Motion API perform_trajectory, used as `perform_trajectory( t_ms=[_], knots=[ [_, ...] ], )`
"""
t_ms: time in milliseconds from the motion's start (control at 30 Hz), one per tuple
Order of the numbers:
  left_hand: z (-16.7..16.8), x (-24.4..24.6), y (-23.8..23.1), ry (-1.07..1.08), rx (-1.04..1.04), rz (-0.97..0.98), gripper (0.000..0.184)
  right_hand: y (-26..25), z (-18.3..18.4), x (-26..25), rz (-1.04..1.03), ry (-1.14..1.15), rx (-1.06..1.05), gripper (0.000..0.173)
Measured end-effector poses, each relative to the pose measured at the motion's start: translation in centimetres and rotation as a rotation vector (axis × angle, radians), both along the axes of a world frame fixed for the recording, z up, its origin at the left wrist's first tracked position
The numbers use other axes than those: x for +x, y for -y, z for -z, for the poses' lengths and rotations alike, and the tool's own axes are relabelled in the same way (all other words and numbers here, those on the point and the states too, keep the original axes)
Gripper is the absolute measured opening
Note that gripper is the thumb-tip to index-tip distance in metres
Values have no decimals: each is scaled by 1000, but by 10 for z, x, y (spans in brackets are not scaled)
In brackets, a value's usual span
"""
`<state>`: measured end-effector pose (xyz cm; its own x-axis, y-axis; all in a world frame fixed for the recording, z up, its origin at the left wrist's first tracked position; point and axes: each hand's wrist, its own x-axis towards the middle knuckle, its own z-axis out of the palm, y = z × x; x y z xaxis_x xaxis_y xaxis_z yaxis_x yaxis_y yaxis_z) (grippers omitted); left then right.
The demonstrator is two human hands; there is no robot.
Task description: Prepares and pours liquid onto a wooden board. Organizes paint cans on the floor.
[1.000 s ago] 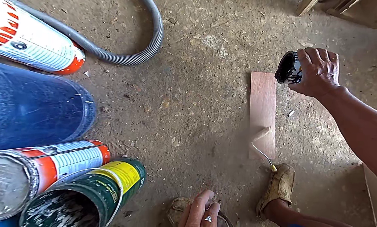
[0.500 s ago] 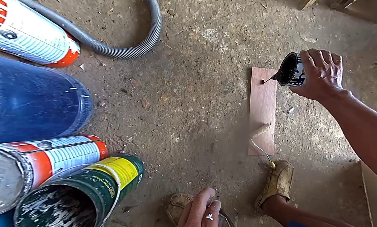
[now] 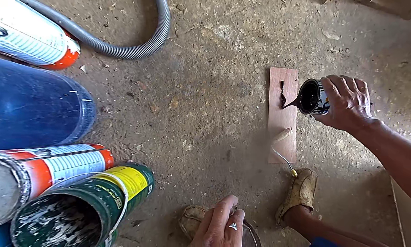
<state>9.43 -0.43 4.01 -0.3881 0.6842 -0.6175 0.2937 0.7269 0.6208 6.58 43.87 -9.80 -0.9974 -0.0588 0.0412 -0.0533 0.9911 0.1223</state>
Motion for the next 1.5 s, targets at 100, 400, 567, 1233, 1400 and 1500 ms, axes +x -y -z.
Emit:
perform_trajectory(
  t_ms=[100, 400, 567, 1233, 1400, 1500],
  knots=[
    [0, 0, -1, -9, 15, 8, 86, 3, 6, 18, -10, -1, -59, 98],
    [0, 2, -2, -18, 8, 16, 86, -9, 24, 50, 61, 73, -112, 104],
    [0, 2, -7, -18, 4, 2, 87, -20, 23, 30, 130, 66, -100, 106],
    [0, 1, -7, 24, -50, -92, 88, -47, 5, -79, 339, -26, -167, 108],
    [-3, 2, -7, 26, -57, -66, 88, -36, 7, -65, 309, 9, -168, 108],
    [-2, 3, -7, 30, -48, -59, 88, -31, 8, -50, 274, 33, -159, 107]
  ],
)
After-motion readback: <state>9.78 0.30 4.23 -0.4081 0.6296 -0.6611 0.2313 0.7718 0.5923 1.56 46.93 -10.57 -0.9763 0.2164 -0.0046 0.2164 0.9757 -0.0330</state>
